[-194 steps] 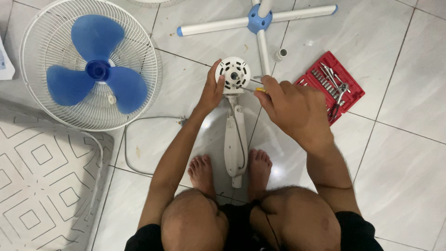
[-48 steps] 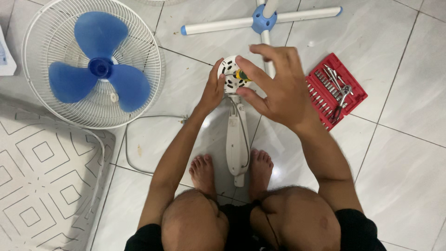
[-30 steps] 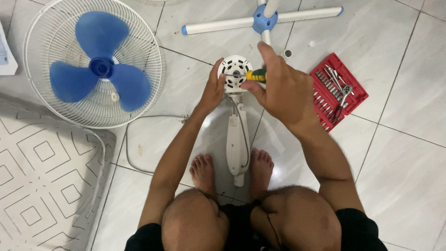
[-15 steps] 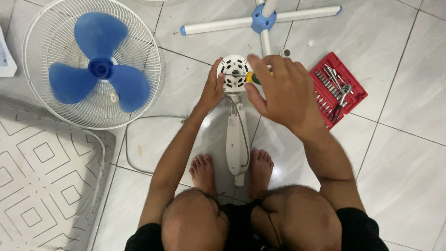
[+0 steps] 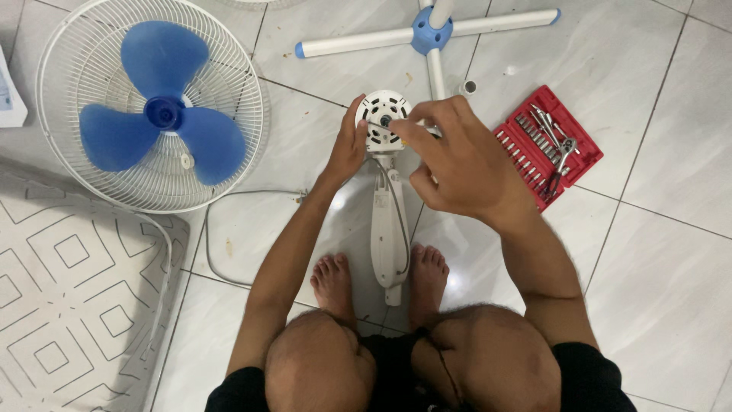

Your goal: The person kneels on a tiled floor and services a pedestal fan, using a screwdriver to unscrew the rear grille from the fan motor housing. They remove the grille and motor cover, work on the motor and housing with their hands, handle a plastic bottle, and sort through a red screwdriver bit set.

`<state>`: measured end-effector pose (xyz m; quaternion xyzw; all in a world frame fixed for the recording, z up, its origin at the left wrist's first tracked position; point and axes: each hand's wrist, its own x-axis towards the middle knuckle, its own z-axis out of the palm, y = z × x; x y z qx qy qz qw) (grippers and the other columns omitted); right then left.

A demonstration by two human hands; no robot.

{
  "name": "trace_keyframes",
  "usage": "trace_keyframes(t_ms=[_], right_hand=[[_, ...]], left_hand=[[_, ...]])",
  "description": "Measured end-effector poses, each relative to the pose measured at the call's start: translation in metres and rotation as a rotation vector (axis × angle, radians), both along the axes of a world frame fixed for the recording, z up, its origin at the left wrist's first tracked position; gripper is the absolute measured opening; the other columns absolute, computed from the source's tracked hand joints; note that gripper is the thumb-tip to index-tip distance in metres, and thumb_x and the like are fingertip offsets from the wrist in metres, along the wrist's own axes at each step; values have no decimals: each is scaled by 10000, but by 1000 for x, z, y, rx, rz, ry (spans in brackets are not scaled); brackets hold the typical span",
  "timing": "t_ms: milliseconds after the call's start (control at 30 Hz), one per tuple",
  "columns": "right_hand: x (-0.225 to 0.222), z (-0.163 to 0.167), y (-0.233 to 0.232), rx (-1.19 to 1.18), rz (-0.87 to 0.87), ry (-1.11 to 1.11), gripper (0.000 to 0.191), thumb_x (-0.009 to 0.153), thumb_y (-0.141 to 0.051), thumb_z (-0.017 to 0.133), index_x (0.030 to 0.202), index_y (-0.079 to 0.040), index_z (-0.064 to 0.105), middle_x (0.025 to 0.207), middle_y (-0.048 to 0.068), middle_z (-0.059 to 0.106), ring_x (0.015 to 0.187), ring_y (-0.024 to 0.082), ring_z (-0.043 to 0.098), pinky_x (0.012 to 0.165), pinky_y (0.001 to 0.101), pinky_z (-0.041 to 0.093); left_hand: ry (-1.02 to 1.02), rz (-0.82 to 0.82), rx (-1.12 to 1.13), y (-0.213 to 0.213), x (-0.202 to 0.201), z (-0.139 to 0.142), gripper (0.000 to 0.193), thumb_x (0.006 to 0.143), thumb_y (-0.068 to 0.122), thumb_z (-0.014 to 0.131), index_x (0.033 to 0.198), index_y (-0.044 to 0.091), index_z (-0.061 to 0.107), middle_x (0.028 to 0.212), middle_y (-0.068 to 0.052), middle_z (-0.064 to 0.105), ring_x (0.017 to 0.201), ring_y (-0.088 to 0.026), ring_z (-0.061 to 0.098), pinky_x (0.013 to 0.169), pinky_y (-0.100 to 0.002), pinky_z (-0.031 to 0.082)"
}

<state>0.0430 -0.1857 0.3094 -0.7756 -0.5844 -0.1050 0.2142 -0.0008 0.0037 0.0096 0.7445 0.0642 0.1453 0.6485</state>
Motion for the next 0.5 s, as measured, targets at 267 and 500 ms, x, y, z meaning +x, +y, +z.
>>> trace_keyframes(t_ms=[267,500], right_hand=[[1,-2,-4,-267,-175,71,407,955,-116,717,1352,-82,633,1114,108,593,950,275,637,720,378,554],[1,-2,-12,-16,30,117,449,799,36,712,1231,-77,672,1166,113,601,1043,327,603,837,395,549]], left_hand=[[55,-1,-37,0,0,5,516,1144,253,377,1607,47,279,1566,-212,447,1436,-296,469,1203,-389,366],[19,7,24,0,0,5,497,1161,262,373,1606,56,288,1602,-213,416,1487,-325,425,1234,-405,337]])
